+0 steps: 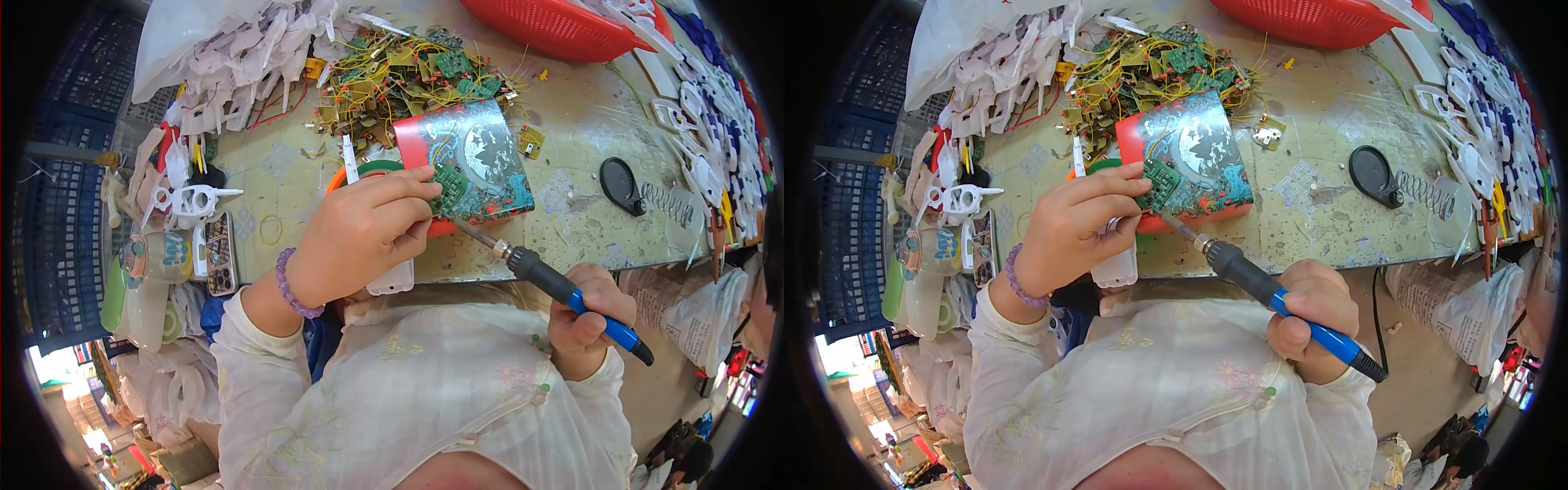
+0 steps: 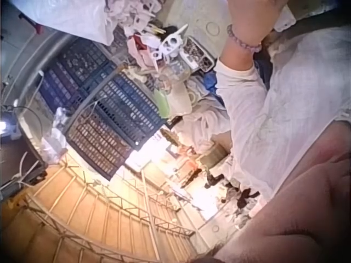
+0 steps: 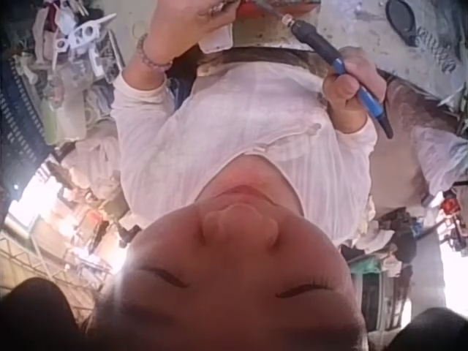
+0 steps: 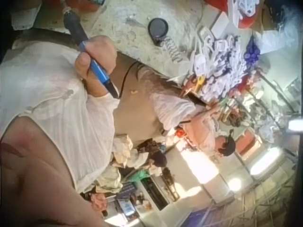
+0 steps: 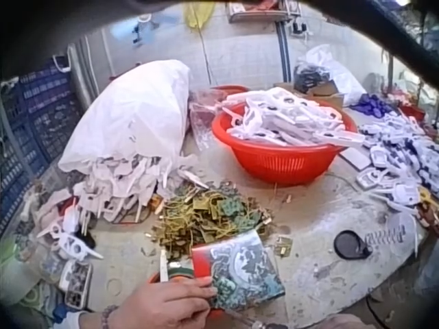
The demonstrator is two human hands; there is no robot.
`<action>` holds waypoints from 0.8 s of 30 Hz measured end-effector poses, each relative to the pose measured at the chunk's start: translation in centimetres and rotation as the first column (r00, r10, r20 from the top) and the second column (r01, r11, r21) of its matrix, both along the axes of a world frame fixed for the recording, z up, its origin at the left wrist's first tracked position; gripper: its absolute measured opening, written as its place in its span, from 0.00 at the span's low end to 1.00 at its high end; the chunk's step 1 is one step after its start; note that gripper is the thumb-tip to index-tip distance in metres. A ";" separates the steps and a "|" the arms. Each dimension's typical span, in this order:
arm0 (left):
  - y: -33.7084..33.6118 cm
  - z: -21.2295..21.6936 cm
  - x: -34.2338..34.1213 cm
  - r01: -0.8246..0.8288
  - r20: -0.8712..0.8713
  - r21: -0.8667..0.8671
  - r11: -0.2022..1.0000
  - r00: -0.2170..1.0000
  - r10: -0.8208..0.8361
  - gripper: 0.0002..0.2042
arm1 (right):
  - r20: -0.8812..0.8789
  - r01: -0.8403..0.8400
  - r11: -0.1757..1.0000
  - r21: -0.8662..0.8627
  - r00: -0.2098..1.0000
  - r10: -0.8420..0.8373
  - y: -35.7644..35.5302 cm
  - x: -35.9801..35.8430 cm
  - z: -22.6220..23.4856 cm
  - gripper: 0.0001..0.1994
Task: The person is soldering wires onto small circuit boards and assembling them into white plastic housings at a factory workbench.
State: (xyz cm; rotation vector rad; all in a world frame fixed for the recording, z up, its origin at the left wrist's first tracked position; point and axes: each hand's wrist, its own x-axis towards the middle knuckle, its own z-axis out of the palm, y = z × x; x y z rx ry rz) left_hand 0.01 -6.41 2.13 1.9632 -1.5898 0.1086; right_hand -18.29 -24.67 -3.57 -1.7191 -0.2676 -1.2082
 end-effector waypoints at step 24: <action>0.0 0.3 -0.1 -0.002 0.006 0.003 1.000 1.000 0.002 0.06 | 0.101 0.135 0.991 0.013 0.986 -0.135 0.1 -1.6 -1.3 0.16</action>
